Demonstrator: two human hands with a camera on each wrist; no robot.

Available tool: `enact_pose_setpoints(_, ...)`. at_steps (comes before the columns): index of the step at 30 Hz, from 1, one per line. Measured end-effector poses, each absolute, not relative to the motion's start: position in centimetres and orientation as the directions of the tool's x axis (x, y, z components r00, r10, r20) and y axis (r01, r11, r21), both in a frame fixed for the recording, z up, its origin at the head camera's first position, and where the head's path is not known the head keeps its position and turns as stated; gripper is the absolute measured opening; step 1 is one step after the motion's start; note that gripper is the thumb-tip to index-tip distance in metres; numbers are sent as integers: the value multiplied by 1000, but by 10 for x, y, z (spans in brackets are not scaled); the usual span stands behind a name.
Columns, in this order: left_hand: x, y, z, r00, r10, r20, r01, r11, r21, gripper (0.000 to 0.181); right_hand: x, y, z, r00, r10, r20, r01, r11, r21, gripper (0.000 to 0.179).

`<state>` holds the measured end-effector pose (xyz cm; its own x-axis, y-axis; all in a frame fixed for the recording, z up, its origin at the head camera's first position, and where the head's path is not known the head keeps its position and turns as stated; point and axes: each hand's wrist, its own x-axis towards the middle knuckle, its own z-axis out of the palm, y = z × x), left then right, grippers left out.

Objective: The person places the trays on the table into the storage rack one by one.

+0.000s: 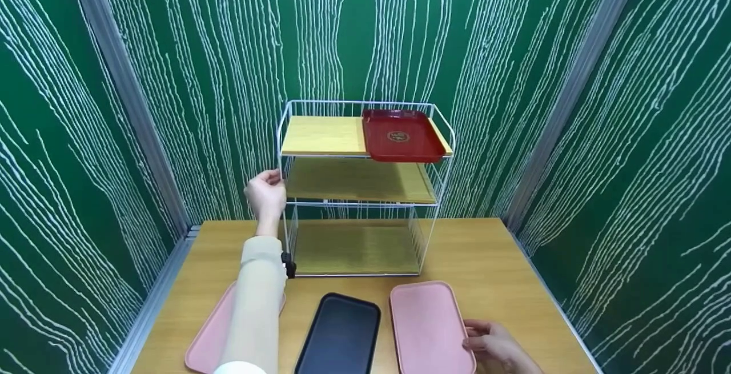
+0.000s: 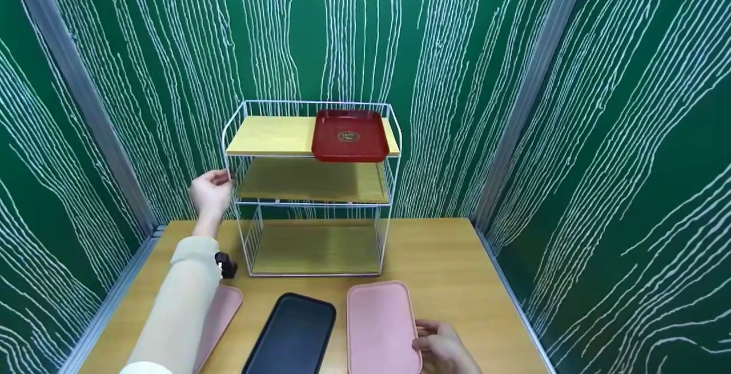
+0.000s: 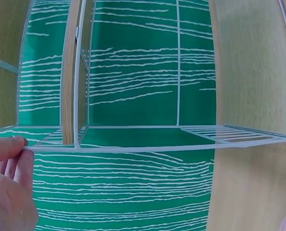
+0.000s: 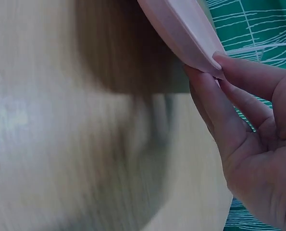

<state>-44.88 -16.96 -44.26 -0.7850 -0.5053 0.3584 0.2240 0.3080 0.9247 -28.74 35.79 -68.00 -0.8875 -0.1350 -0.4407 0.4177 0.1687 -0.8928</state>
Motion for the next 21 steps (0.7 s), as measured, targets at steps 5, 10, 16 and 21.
enact_pose_setpoints(5, -448, -169, -442, -788, -504, 354, 219, 307, 926, 21, -291, 361, -674, -910, -127, -395, 363, 217, -906, 71)
enact_pose_setpoints(10, -448, -169, -442, -797, -501, 337, 207, 297, 932, 21, -292, 363, -666, -922, -165, -350, 318, 190, -929, 73)
enact_pose_setpoints(16, -447, -168, -441, -798, -506, 327, 194, 299, 934, 22, -293, 360, -651, -932, -202, -303, 275, 153, -949, 72)
enact_pose_setpoints(21, -449, -170, -442, -803, -500, 325, 194, 297, 935, 22, -295, 356, -642, -945, -205, -254, 229, 138, -964, 71)
